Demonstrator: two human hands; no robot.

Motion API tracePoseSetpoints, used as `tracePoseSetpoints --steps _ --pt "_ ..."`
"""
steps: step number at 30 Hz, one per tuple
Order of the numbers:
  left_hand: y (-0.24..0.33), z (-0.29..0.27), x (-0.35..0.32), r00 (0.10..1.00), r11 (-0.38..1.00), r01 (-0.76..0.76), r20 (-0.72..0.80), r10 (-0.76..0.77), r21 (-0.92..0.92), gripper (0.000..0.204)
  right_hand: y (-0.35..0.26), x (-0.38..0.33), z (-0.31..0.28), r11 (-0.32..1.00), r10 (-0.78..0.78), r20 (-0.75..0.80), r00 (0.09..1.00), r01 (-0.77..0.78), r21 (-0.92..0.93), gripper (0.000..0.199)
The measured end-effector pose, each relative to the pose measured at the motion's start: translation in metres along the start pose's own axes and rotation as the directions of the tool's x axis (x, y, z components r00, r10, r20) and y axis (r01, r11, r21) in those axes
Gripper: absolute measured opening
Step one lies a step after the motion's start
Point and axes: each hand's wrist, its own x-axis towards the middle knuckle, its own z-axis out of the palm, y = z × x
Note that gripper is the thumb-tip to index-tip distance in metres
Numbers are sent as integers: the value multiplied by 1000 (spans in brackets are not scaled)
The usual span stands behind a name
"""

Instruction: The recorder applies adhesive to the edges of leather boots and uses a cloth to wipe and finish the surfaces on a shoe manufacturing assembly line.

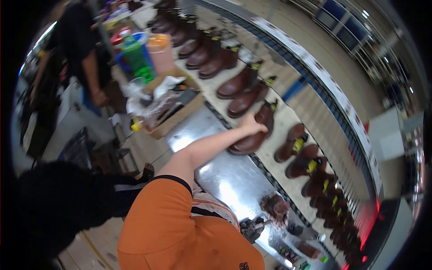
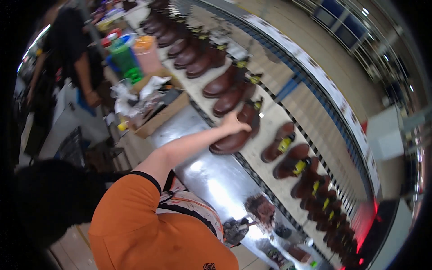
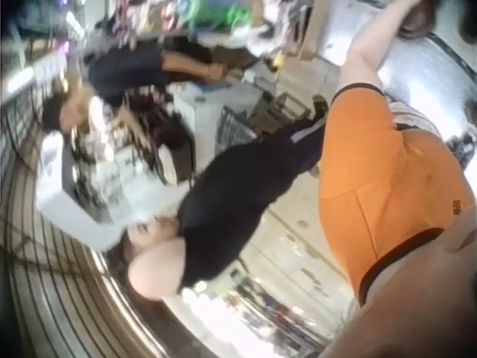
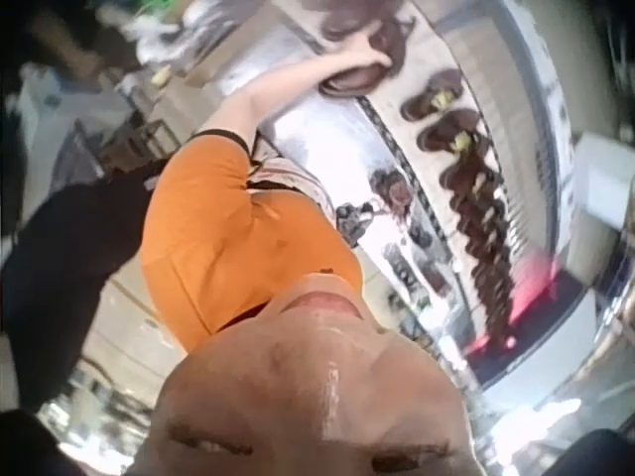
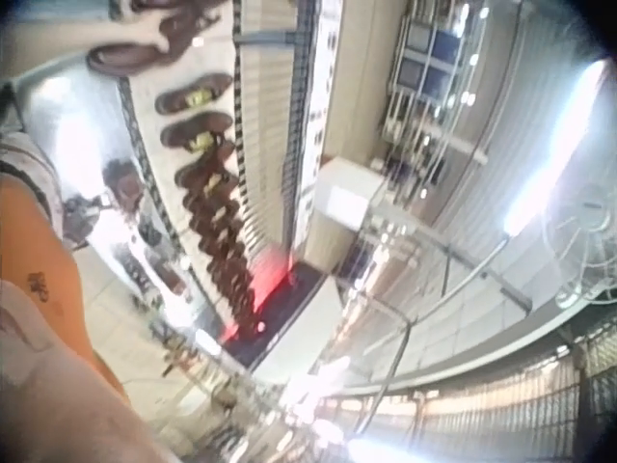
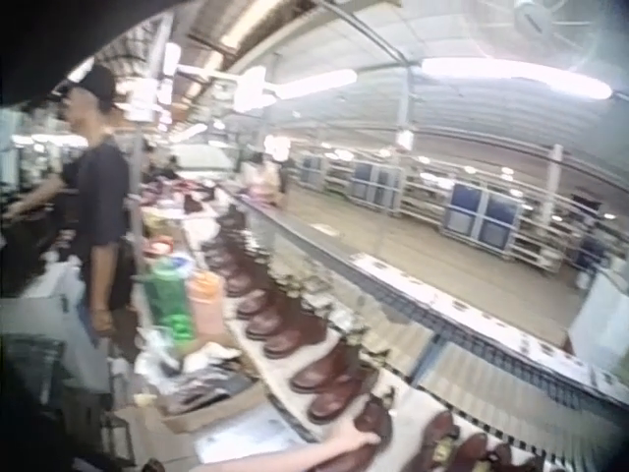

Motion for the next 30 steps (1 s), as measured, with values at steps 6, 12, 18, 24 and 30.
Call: tracePoseSetpoints --steps 6,12,18,24,30 --pt "-8 -61 -130 998 996 -67 -16 67 -58 63 9 7 50 995 74 272 959 -52 -86 56" --pt "-38 -64 -191 995 993 -33 99 22 115 82 3 3 68 985 106 367 924 -49 -163 57" --pt "-6 -54 -175 982 977 -143 101 161 -160 71 -12 2 73 985 61 335 940 -3 -172 59" --pt "6 -52 -101 867 776 156 462 189 -611 59 -27 -8 64 981 16 268 963 37 -193 60" --pt "-23 -14 -62 560 837 234 772 300 -495 87 -40 -42 41 979 -44 114 993 65 -194 62"
